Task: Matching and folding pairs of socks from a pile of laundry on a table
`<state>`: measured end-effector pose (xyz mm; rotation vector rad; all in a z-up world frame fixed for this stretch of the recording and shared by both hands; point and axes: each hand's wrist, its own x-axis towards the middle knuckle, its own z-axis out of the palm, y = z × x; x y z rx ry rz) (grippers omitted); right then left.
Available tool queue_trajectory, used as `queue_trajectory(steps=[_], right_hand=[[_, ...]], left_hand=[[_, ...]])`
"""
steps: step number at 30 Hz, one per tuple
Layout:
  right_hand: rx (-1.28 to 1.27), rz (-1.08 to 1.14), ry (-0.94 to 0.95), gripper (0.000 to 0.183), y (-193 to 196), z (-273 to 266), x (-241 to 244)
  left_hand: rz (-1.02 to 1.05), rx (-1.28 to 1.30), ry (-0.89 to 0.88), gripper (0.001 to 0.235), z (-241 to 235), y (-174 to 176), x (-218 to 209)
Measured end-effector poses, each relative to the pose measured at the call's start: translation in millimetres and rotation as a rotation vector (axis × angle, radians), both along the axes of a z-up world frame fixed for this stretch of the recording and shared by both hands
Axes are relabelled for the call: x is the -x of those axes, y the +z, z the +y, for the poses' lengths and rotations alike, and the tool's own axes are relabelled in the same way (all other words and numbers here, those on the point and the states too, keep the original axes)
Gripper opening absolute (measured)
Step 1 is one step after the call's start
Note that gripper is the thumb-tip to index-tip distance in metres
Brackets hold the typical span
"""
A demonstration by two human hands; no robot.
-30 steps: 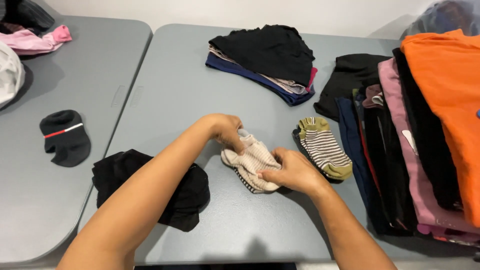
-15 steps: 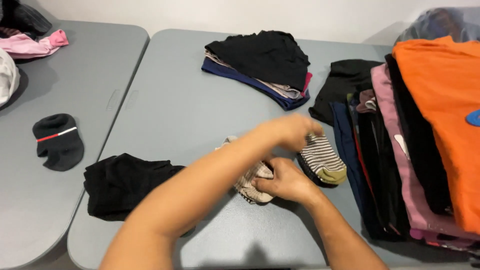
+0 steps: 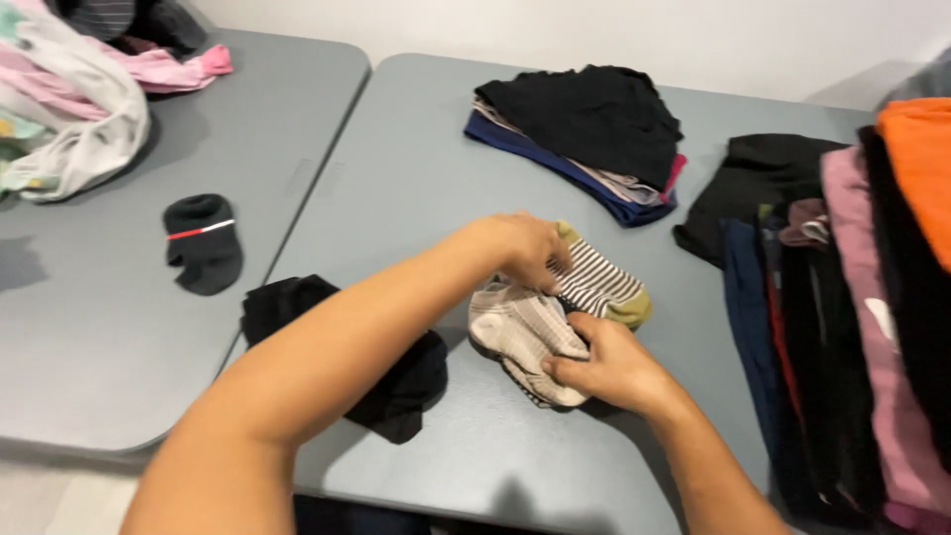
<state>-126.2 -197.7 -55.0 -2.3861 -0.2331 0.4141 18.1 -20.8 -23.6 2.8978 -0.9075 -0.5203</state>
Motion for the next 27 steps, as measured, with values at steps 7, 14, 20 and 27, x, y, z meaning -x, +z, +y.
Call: queue_trajectory(steps=[7, 14, 20, 27], right_hand=[[-0.209, -0.076, 0.134, 0.035, 38, 5, 10], [-0.378, -0.168, 0.272, 0.042, 35, -25, 6], [-0.428, -0.324, 0.44, 0.054, 61, -24, 13], [-0.417, -0.407, 0.422, 0.068, 64, -24, 16]], left_hand=[[0.323, 0.431, -0.161, 0.098, 48, 64, 76], [0.282, 0.371, -0.159, 0.072, 65, 46, 90], [0.407, 0.723, -0.238, 0.086, 70, 46, 107], [0.101, 0.767, -0.374, 0.048, 68, 21, 99]])
